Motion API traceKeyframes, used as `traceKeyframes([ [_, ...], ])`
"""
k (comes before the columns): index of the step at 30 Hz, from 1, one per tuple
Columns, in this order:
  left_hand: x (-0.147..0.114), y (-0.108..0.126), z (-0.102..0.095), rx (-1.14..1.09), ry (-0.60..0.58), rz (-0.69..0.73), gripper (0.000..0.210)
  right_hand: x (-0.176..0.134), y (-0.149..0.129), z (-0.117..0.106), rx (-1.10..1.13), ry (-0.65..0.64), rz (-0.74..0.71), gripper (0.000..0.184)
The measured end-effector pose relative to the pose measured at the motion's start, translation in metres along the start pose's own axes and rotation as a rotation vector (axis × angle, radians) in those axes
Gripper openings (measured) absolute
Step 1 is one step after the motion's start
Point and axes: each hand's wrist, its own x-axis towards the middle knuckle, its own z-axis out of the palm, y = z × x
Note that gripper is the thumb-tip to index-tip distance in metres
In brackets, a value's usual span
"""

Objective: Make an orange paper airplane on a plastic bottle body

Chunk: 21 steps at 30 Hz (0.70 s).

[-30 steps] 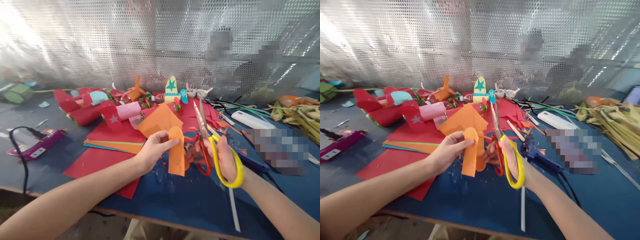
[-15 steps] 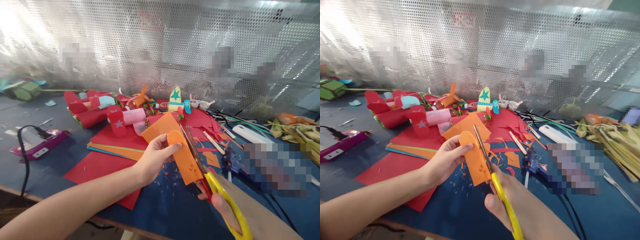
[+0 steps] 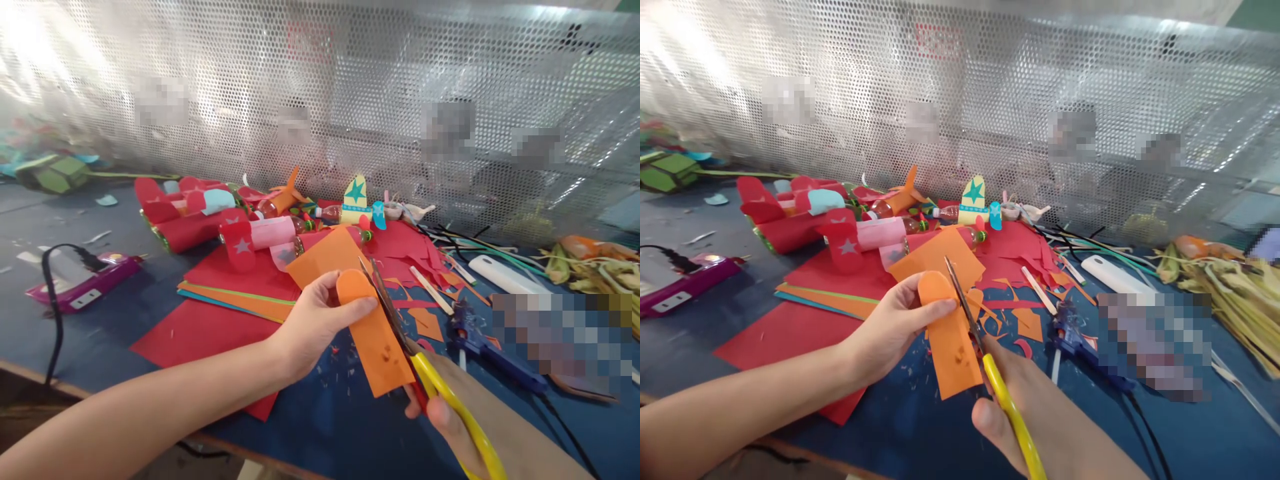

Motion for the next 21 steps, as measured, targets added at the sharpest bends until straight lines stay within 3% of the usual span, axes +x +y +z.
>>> traceKeyframes([
  [8, -0.001, 0.005, 0.001, -0.021, 0.005, 0.017, 0.021, -0.007, 0.010, 0.000, -0.027, -0.055, -0.024, 0.030],
  [21, 0.002, 0.006, -0.002, 0.035, 0.048, 0.088, 0.018, -0.011, 0.015, -0.002, -0.053, -0.062, 0.008, 0.029],
])
